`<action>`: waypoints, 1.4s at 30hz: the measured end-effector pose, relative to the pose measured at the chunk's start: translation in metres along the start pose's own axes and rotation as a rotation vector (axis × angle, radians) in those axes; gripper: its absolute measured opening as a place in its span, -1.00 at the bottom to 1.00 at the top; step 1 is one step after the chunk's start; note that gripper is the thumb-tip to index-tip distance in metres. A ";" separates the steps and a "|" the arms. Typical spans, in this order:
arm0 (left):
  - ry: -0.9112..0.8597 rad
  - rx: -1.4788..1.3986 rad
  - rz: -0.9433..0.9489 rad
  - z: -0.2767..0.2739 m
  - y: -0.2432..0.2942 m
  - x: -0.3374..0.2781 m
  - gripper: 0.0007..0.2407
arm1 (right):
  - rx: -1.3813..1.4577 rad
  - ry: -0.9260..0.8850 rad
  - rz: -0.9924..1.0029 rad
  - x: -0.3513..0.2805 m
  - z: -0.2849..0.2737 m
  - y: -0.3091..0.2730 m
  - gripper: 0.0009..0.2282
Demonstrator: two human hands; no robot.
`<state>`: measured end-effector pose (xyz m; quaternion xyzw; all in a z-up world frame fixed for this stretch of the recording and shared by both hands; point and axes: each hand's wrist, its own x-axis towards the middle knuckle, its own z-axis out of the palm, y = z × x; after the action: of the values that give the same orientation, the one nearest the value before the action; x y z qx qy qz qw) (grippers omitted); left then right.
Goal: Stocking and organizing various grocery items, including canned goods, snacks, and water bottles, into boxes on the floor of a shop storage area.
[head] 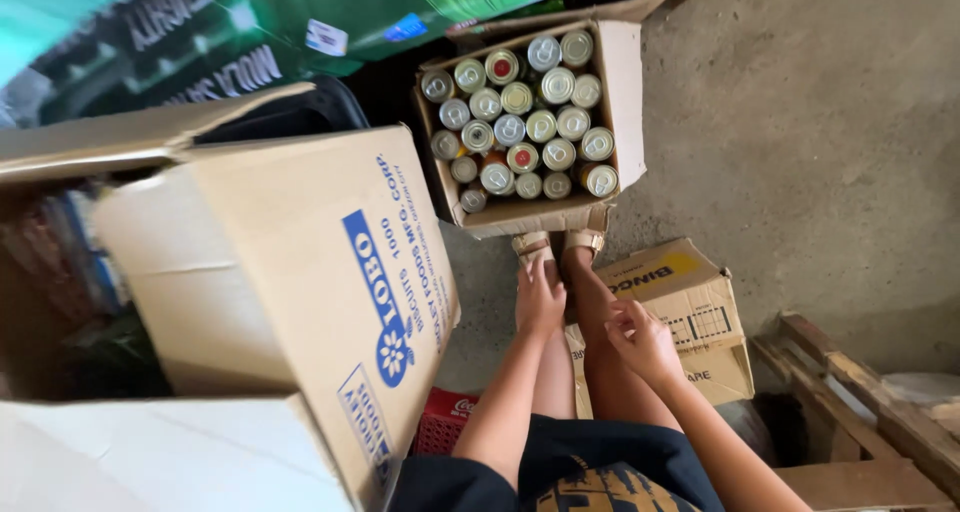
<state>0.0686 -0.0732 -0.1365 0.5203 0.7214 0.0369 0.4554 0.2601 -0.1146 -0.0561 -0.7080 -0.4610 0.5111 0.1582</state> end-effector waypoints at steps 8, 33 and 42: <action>-0.002 -0.034 -0.058 -0.058 -0.019 -0.082 -0.47 | -0.003 0.022 -0.108 -0.025 -0.006 -0.052 -0.77; 0.029 -0.230 0.250 -0.121 0.046 -0.126 -0.74 | -0.082 0.110 -0.286 -0.012 -0.108 -0.193 -0.79; 0.145 -0.232 0.256 -0.125 0.071 -0.091 -0.75 | -0.104 0.096 -0.446 0.022 -0.174 -0.260 -0.81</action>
<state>0.0368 -0.0594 0.0298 0.5479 0.6712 0.2149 0.4506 0.2847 0.0829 0.1868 -0.6193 -0.6237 0.4048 0.2521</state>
